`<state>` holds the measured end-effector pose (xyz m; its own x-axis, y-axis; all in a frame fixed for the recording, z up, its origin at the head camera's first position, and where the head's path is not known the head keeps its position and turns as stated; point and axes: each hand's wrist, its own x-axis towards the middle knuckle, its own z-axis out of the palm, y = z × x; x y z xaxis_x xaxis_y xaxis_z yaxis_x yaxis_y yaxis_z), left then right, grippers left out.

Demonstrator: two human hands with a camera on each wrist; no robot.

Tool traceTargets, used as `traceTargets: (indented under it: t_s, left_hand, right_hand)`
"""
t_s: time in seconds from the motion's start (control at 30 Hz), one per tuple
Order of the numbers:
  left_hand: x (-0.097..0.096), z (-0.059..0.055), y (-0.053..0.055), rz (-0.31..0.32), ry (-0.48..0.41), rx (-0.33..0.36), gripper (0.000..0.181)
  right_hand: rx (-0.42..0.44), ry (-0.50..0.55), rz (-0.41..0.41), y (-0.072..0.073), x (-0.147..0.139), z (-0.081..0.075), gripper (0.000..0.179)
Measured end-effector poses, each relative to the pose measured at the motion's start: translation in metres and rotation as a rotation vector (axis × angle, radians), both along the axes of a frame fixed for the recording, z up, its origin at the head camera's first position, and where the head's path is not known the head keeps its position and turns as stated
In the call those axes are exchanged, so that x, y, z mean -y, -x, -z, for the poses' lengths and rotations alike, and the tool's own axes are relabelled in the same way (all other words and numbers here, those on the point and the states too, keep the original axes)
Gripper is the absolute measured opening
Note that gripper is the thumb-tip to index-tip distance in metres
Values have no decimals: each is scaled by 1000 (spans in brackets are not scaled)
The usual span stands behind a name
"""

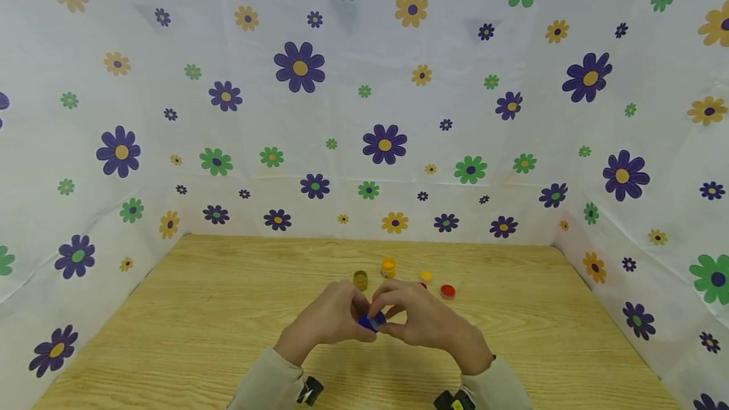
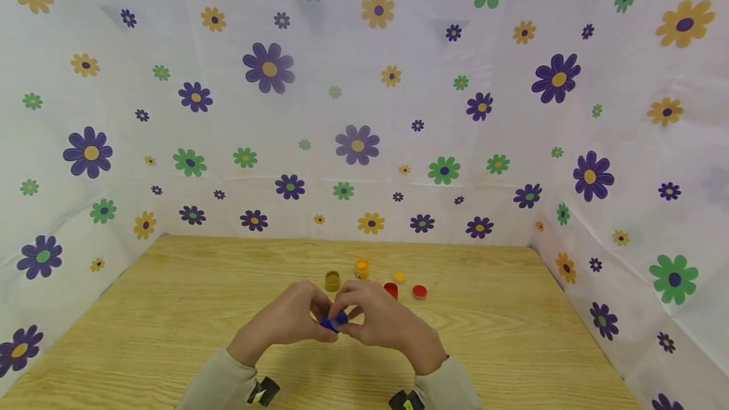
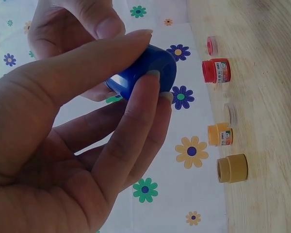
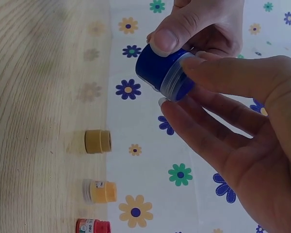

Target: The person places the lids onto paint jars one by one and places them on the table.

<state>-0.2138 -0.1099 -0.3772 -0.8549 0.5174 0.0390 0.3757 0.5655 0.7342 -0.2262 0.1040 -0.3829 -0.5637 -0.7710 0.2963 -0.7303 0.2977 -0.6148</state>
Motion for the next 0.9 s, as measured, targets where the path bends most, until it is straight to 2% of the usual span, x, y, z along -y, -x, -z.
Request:
traceTargets:
  t_s: [0.07, 0.4, 0.63, 0.9]
  left_hand:
    - [0, 0, 0, -2, -2, 6, 16]
    - [0, 1, -1, 3, -6, 0, 16]
    - [0, 0, -1, 14, -7, -19, 14]
    - [0, -1, -1, 7, 0, -9, 13]
  right_hand:
    - [32, 4, 2, 1, 0, 0, 18]
    - [76, -16, 50, 0, 0, 1, 18]
    - [82, -15, 56, 1, 0, 1, 17]
    - [73, -12, 53, 1, 0, 2, 16]
